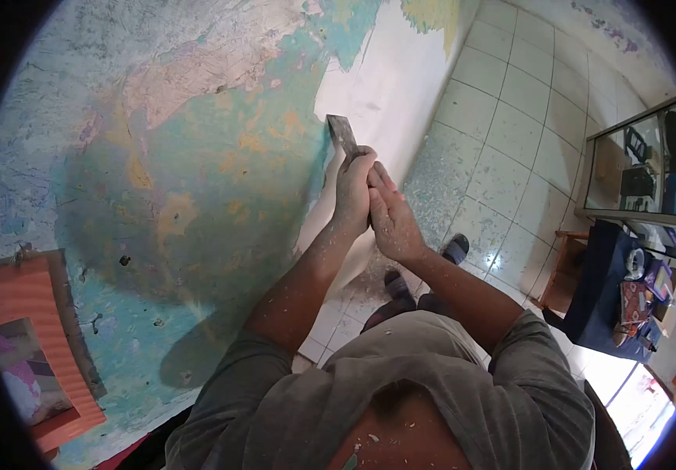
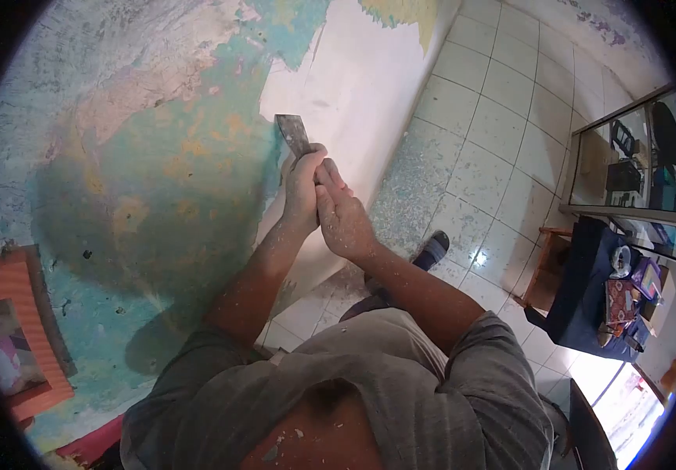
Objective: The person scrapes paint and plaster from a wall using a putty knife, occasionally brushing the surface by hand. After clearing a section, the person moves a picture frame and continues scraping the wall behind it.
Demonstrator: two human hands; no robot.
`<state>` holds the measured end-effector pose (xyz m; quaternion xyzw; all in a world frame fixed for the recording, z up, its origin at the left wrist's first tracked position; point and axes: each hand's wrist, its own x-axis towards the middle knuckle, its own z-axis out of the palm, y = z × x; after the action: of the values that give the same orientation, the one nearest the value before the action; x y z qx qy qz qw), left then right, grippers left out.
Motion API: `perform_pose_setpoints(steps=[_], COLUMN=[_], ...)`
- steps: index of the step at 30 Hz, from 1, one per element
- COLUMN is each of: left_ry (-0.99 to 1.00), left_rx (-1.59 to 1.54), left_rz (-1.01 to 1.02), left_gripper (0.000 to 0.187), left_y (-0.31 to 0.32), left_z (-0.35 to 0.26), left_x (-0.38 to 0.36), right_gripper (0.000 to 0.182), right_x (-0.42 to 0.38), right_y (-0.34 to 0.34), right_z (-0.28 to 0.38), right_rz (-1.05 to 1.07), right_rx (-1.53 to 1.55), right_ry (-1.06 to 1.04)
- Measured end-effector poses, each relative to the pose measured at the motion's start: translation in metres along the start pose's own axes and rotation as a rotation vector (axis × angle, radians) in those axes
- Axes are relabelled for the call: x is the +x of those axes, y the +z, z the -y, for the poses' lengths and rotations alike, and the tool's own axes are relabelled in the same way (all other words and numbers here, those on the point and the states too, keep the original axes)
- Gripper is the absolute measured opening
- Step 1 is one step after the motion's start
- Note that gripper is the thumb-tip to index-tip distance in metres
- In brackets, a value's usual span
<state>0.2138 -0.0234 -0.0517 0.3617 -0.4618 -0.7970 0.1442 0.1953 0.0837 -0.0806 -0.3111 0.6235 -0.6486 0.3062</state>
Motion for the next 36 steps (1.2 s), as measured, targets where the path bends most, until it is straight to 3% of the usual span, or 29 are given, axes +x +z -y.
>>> perform_pose_setpoints(steps=[3, 5, 6, 8, 9, 13, 15, 18, 19, 20, 22, 23, 24, 26, 30, 32, 33, 36], left_ry=[-0.009, 0.009, 0.028, 0.100, 0.066, 0.049, 0.033, 0.065, 0.081, 0.090, 0.052, 0.050, 0.050, 0.051, 0.121, 0.119, 0.065, 0.100], left_rx=[-0.053, -0.032, -0.012, 0.052, 0.029, -0.068, -0.125, -0.005, -0.012, -0.022, -0.009, 0.000, 0.009, -0.035, 0.012, -0.009, 0.037, -0.011], left_rz=[0.004, 0.043, 0.089, 0.095, 0.042, 0.012, 0.002, 0.083, 0.057, 0.025, 0.009, 0.026, 0.047, 0.057, 0.079, -0.024, -0.033, -0.002], left_gripper=[0.018, 0.018, 0.019, 0.018, 0.018, 0.017, 0.017, 0.016, 0.016, 0.016, 0.016, 0.016, 0.016, 0.016, 0.016, 0.017, 0.017, 0.017], left_y=[0.008, 0.000, -0.005, -0.008, -0.004, 0.005, 0.003, -0.011, -0.015, -0.016, 0.001, 0.005, 0.009, 0.009, -0.010, -0.005, 0.006, 0.009], left_z=[0.004, 0.014, 0.019, 0.016, 0.009, 0.006, 0.011, 0.017, 0.011, 0.008, -0.007, -0.009, -0.010, -0.001, 0.026, 0.006, -0.006, 0.005], left_x=[-0.017, -0.036, -0.039, -0.022, -0.013, -0.011, -0.027, -0.035, -0.017, -0.006, -0.001, 0.001, 0.004, -0.010, -0.030, -0.009, -0.009, 0.003], right_gripper=[0.049, 0.048, 0.048, 0.048, 0.048, 0.048, 0.049, 0.050, 0.049, 0.049, 0.048, 0.046, 0.046, 0.046, 0.047, 0.048, 0.048, 0.048], right_x=[-0.012, -0.030, -0.024, -0.004, -0.004, -0.004, -0.022, -0.047, -0.019, -0.007, 0.012, 0.015, 0.013, 0.001, -0.029, -0.001, 0.002, 0.005], right_y=[-0.006, 0.003, 0.003, 0.000, -0.007, -0.011, -0.001, 0.006, 0.005, 0.003, -0.003, -0.009, -0.010, -0.006, 0.002, -0.006, -0.005, -0.013], right_z=[0.003, -0.007, -0.010, 0.001, 0.015, 0.005, 0.000, -0.007, -0.005, -0.003, 0.007, 0.012, 0.010, 0.000, -0.011, 0.012, 0.001, -0.002], right_rz=[0.017, -0.138, -0.137, -0.066, 0.053, 0.101, -0.057, 0.003, -0.079, -0.078, 0.002, 0.106, 0.106, -0.099, -0.115, 0.004, 0.052, 0.080], right_rx=[-0.051, -0.194, -0.192, -0.185, -0.036, 0.001, -0.164, -0.085, -0.101, -0.103, -0.058, 0.063, 0.058, -0.165, -0.186, -0.070, 0.038, 0.067], right_ry=[0.103, -0.269, -0.273, -0.227, 0.061, 0.155, -0.145, -0.103, -0.340, -0.334, -0.091, 0.180, 0.176, -0.192, -0.250, -0.176, 0.011, 0.138])
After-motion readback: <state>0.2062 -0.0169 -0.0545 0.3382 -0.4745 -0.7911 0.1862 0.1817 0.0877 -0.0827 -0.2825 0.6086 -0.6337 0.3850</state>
